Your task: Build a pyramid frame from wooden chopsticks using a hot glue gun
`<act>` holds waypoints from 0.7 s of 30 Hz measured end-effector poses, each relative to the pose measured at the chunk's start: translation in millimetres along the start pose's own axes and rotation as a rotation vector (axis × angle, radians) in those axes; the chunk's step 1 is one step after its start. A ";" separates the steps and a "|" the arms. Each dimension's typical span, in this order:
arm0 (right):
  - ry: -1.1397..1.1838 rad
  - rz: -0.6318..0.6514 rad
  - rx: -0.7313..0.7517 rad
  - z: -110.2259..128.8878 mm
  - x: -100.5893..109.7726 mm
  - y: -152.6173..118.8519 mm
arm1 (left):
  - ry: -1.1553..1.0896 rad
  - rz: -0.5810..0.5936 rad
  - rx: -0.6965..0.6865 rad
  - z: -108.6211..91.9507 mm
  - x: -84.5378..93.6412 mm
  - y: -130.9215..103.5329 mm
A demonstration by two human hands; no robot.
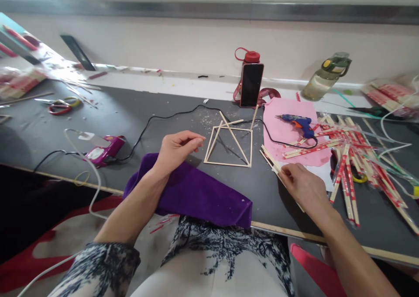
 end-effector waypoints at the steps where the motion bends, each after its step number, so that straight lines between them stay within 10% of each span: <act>1: -0.007 -0.004 0.000 0.2 -0.1 -0.1 | 0.002 0.001 0.005 -1.8 1.4 2.1; 12: -0.256 -0.245 0.015 7.4 20.5 -5.9 | -0.100 0.066 0.068 -10.7 0.5 33.2; 21: 0.102 -0.224 0.149 74.5 32.0 9.2 | -0.198 0.167 0.271 27.5 -14.5 49.8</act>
Point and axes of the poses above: each hand's wrist, its own y-axis towards the middle knuckle, its own x-axis out of the back of the hand, z = x × y, the point moved 3 cm from there along y, towards the middle knuckle, and after that the axes turned 10 degrees about x, right-handed, at the moved point
